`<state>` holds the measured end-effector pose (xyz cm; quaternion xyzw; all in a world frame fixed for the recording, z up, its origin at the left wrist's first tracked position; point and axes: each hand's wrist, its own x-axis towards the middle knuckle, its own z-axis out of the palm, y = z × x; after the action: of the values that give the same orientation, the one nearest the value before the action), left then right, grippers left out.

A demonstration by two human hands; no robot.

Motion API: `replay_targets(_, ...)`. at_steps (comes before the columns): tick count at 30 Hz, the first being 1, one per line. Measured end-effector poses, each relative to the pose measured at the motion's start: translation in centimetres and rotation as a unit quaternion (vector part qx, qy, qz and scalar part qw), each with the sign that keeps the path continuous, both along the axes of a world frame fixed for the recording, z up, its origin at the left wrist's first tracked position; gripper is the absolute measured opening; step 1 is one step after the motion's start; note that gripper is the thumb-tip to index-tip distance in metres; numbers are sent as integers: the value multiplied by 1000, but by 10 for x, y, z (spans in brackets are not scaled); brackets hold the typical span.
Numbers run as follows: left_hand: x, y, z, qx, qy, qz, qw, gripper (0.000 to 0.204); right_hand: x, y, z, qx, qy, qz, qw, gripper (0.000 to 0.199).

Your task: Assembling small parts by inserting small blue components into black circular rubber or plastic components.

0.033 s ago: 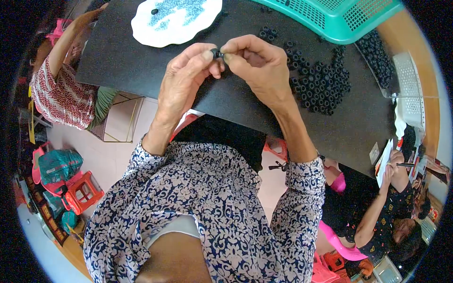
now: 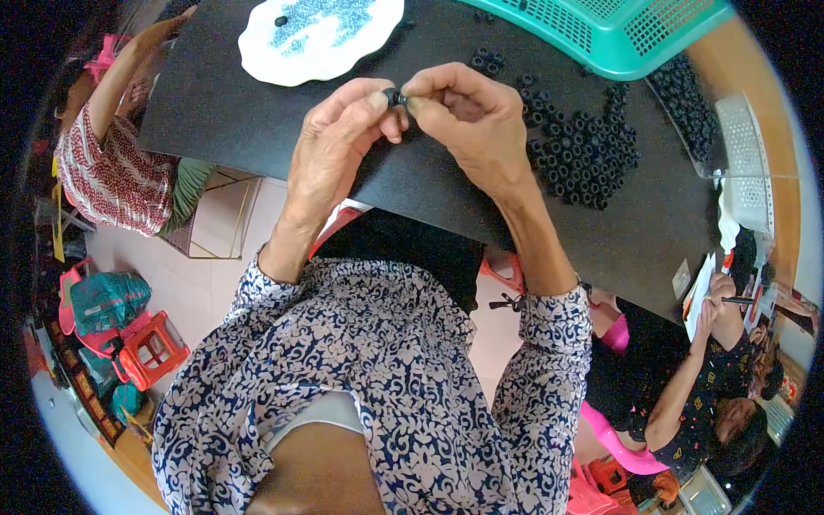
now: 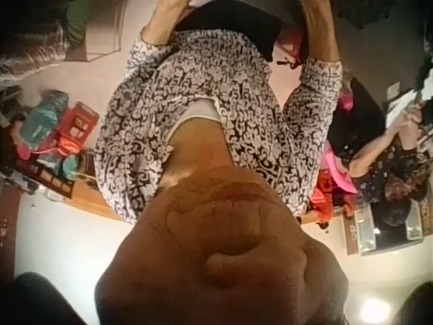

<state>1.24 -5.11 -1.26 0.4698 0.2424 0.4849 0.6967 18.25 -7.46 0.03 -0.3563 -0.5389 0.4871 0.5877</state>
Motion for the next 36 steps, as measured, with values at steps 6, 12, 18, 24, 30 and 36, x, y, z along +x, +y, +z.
replay_targets(6, -4, 3, -4, 18, 17, -27, 999, 26, -4, 1, -2, 44, 5, 1, 999, 13)
replay_targets(12, -1, 4, 0, 8, 32, 16, 999, 21, -6, 5, 1, 42, -33, -19, 998, 12)
replay_targets(18, -6, 8, -4, 23, 30, -32, 999, 25, 1, 8, -1, 11, -55, -2, 998, 13)
replay_targets(24, 2, 6, 6, -13, 29, -6, 999, 21, 1, 5, 1, 8, -50, -14, 999, 15)
replay_targets(30, 3, 6, 3, 5, 58, -4, 998, 21, 23, -15, 23, 1, -128, -64, 990, 15)
replay_targets(36, 7, 10, 3, 18, 36, -5, 999, 20, 125, 5, 37, 28, -454, -224, 862, 17)
